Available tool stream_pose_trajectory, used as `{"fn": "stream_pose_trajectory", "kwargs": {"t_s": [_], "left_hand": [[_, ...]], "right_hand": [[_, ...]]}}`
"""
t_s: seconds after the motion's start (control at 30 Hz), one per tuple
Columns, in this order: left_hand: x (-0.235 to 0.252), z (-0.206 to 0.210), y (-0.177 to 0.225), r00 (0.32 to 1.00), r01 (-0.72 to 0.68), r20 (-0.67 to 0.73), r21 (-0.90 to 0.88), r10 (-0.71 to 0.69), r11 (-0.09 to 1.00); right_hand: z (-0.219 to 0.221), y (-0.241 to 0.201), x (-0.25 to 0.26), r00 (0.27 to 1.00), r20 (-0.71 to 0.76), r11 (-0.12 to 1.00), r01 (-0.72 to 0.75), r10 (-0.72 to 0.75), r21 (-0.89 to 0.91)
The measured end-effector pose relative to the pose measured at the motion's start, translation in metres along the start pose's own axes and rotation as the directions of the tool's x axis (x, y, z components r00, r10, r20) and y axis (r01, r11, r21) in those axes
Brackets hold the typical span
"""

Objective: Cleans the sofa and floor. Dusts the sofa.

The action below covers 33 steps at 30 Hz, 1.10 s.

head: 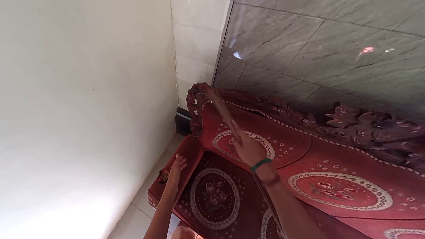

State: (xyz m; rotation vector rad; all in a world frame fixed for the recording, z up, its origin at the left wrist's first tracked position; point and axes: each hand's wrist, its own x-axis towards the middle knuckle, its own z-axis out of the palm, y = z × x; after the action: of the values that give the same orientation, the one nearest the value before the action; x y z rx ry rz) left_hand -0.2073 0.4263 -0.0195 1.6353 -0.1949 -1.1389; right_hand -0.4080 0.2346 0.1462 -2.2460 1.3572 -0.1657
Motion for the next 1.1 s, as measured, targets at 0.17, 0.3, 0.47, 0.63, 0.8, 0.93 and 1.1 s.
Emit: {"fn": "stream_pose_trajectory", "kwargs": {"t_s": [0.17,0.3,0.47,0.63,0.8,0.93,1.1], "left_hand": [[-0.029,-0.021,0.002,0.98,-0.113,-0.174,-0.076,0.099,0.991],[-0.056,-0.005,-0.001,0.977,-0.163,-0.153,-0.072,0.151,0.984],[-0.102,0.05,-0.037,0.981,0.194,0.059,-0.265,-0.185,0.945],[-0.119,0.071,-0.073,0.986,0.093,-0.049,-0.638,-0.16,0.765],[-0.125,0.089,-0.025,0.99,-0.035,-0.12,-0.72,-0.074,0.693],[-0.12,0.108,0.025,0.985,-0.148,-0.17,-0.741,0.03,0.655],[-0.125,0.147,0.075,0.951,-0.192,0.025,-0.737,0.309,0.649]], "right_hand": [[-0.104,0.001,-0.067,0.712,-0.7,0.921,0.241,0.046,0.306],[-0.043,0.022,-0.029,0.857,-0.511,0.896,0.171,0.07,0.409],[0.136,0.033,-0.083,0.815,0.569,0.981,0.184,-0.113,-0.068],[0.164,0.039,-0.19,0.739,0.64,0.975,0.21,-0.209,0.076],[0.127,0.106,-0.238,0.933,0.267,0.932,0.144,-0.24,0.334],[0.089,0.187,-0.278,0.952,0.304,0.941,-0.081,-0.024,0.329],[0.067,0.217,-0.317,0.991,-0.122,0.998,-0.054,0.052,-0.015]]}}
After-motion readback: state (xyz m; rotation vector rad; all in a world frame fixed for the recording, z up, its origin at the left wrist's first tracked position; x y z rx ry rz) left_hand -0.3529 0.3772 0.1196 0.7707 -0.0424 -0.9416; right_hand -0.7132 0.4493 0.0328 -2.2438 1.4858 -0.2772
